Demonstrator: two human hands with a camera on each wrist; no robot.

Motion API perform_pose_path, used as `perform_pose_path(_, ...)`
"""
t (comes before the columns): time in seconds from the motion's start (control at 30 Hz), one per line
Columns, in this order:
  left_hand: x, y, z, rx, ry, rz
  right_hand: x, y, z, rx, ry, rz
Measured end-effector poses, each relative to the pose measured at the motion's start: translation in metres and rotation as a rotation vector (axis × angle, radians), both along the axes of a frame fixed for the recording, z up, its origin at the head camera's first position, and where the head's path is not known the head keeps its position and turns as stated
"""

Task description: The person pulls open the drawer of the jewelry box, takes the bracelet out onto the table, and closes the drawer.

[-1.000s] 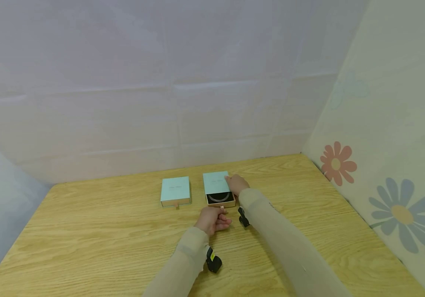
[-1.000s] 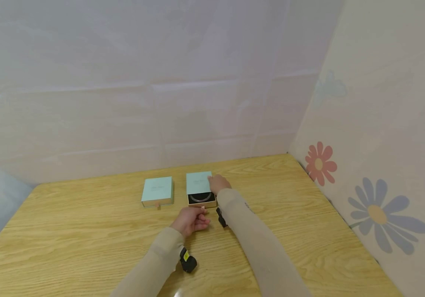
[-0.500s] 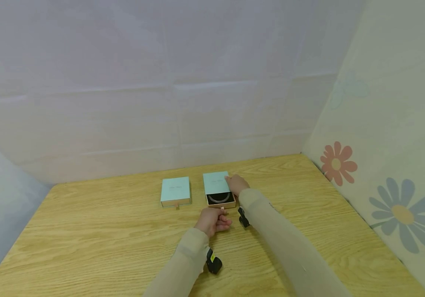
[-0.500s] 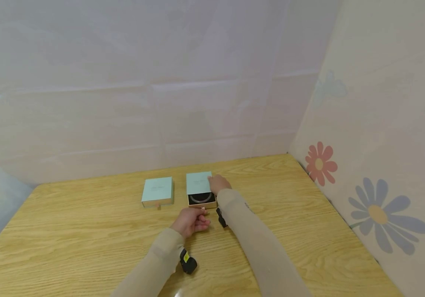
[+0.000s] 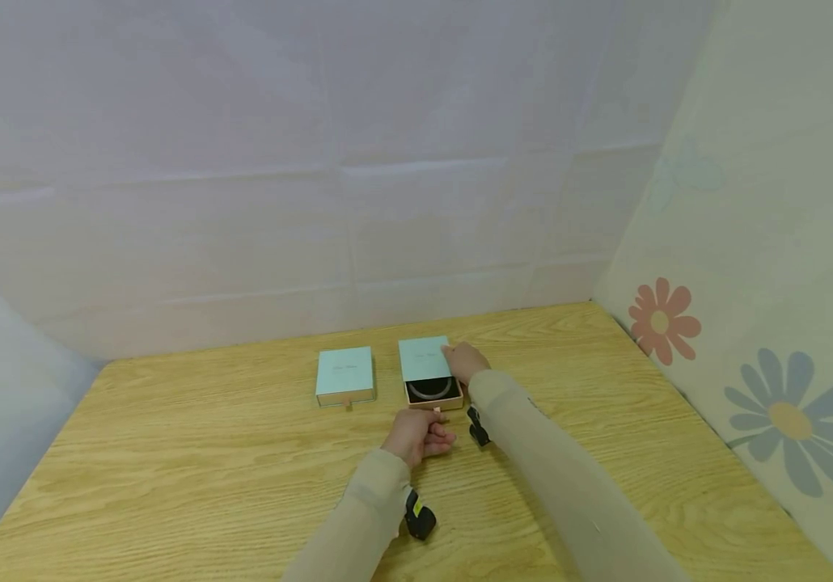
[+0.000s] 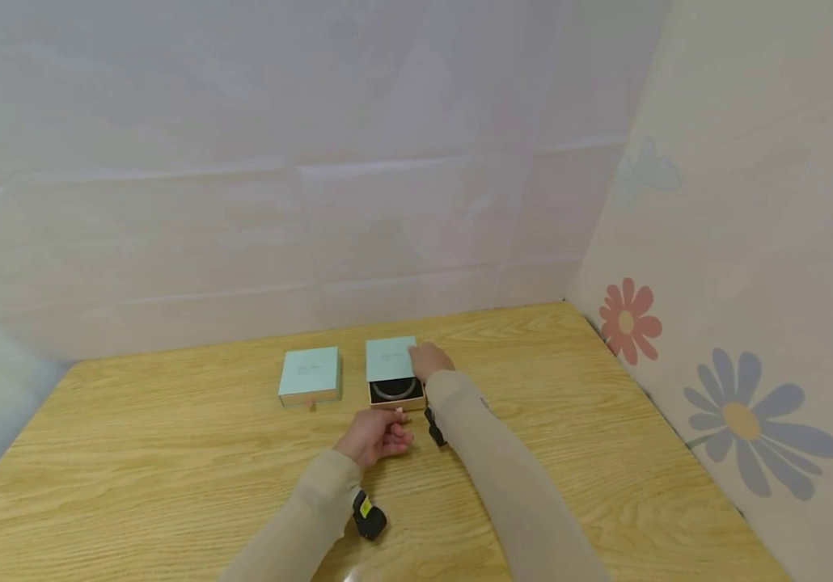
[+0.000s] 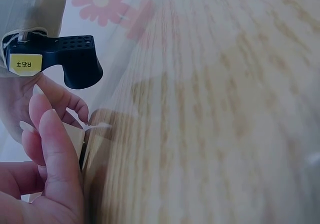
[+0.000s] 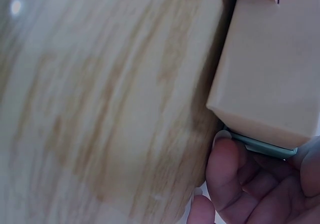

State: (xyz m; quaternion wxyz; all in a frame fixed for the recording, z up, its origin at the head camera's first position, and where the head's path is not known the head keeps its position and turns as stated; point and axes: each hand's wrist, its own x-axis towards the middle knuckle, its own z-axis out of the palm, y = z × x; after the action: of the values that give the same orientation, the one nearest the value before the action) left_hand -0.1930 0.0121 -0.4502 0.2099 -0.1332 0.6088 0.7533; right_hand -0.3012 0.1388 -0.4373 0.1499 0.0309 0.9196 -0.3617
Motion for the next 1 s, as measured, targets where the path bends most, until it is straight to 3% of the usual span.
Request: perform_pose_path(1.0, 0.0026, 0.0007, -0.0003, -0.006, 0.01, -0.006, -0.0007, 0.0018, -0.0043, -0.02, 0.019, 0.002)
